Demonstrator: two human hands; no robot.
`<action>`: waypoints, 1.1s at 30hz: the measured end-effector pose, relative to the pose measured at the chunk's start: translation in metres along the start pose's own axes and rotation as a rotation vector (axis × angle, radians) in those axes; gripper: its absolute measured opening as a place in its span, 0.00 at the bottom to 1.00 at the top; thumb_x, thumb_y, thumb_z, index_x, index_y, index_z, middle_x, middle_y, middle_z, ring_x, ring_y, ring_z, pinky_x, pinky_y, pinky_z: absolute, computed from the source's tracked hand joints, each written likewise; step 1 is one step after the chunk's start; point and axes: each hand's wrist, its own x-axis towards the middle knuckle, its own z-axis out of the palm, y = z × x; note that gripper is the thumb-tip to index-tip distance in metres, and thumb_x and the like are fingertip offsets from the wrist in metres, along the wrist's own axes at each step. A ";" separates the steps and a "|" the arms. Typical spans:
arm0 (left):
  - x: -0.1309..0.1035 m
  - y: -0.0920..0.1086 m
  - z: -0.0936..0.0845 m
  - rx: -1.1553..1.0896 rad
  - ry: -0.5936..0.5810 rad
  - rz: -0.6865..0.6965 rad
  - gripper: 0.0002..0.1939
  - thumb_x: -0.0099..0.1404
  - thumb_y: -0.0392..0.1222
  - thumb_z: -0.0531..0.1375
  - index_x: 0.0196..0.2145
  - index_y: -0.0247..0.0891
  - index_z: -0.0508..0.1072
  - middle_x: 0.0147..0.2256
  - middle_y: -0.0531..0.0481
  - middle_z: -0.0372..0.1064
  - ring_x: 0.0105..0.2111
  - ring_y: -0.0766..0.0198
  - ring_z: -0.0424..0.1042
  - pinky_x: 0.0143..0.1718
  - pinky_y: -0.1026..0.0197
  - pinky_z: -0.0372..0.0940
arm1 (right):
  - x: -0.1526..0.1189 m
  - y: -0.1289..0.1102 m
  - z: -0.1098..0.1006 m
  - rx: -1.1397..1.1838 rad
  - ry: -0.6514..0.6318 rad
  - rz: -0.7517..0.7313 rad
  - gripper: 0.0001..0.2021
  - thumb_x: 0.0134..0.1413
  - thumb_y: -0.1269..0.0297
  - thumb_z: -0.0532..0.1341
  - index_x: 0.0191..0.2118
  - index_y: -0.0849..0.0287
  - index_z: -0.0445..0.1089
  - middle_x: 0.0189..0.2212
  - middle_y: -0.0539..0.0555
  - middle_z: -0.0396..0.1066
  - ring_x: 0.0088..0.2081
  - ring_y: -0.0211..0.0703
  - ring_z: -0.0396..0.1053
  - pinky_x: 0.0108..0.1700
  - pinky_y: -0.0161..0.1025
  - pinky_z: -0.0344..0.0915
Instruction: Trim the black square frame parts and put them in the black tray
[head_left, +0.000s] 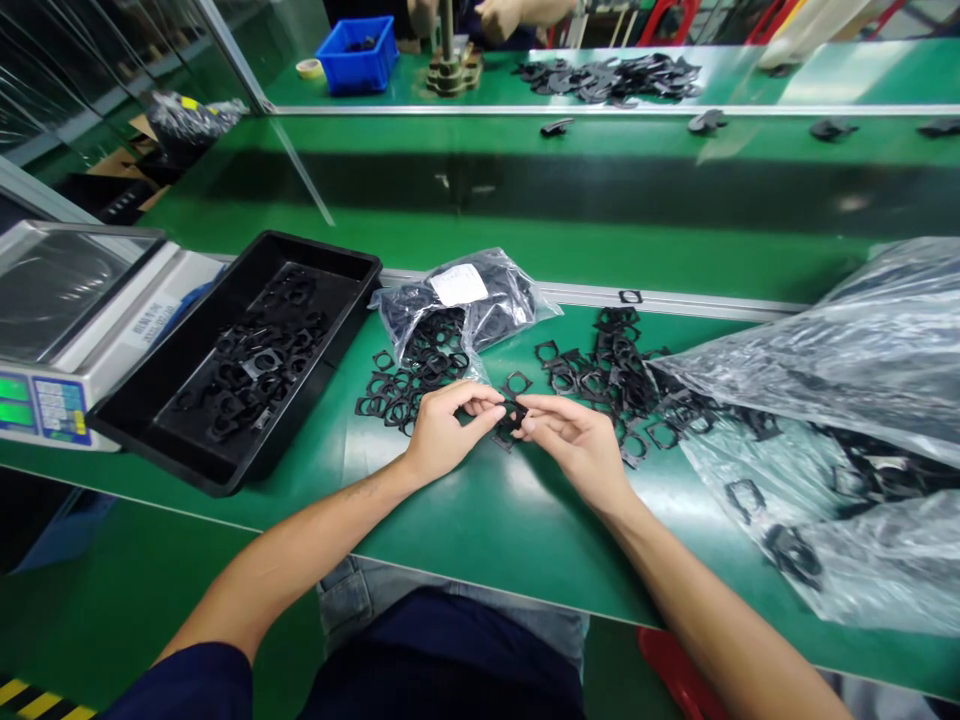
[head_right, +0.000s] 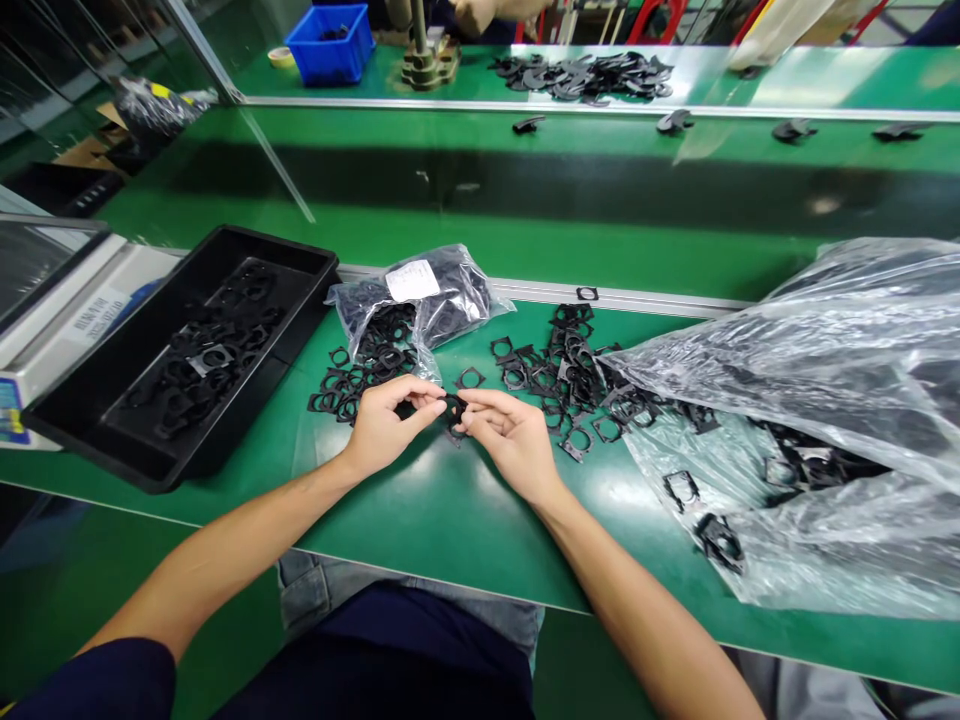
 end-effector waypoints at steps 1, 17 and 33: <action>0.000 0.000 0.000 -0.004 -0.002 -0.009 0.05 0.65 0.40 0.64 0.35 0.37 0.78 0.29 0.51 0.76 0.28 0.68 0.72 0.32 0.65 0.68 | 0.000 0.000 0.000 -0.001 0.003 0.001 0.17 0.48 0.56 0.73 0.43 0.57 0.80 0.29 0.52 0.78 0.31 0.43 0.78 0.42 0.43 0.77; -0.001 0.002 -0.001 0.016 -0.012 -0.062 0.03 0.63 0.38 0.65 0.35 0.36 0.78 0.29 0.51 0.76 0.28 0.68 0.72 0.33 0.65 0.68 | 0.000 0.000 0.001 0.018 -0.033 -0.002 0.17 0.47 0.55 0.74 0.43 0.57 0.79 0.31 0.53 0.79 0.32 0.43 0.79 0.42 0.42 0.77; -0.001 0.007 0.000 0.066 0.072 0.081 0.09 0.63 0.43 0.67 0.38 0.37 0.74 0.35 0.49 0.73 0.33 0.67 0.72 0.38 0.64 0.69 | -0.001 0.004 0.001 -0.200 0.064 -0.218 0.14 0.52 0.53 0.71 0.41 0.55 0.78 0.34 0.54 0.80 0.33 0.44 0.78 0.40 0.40 0.77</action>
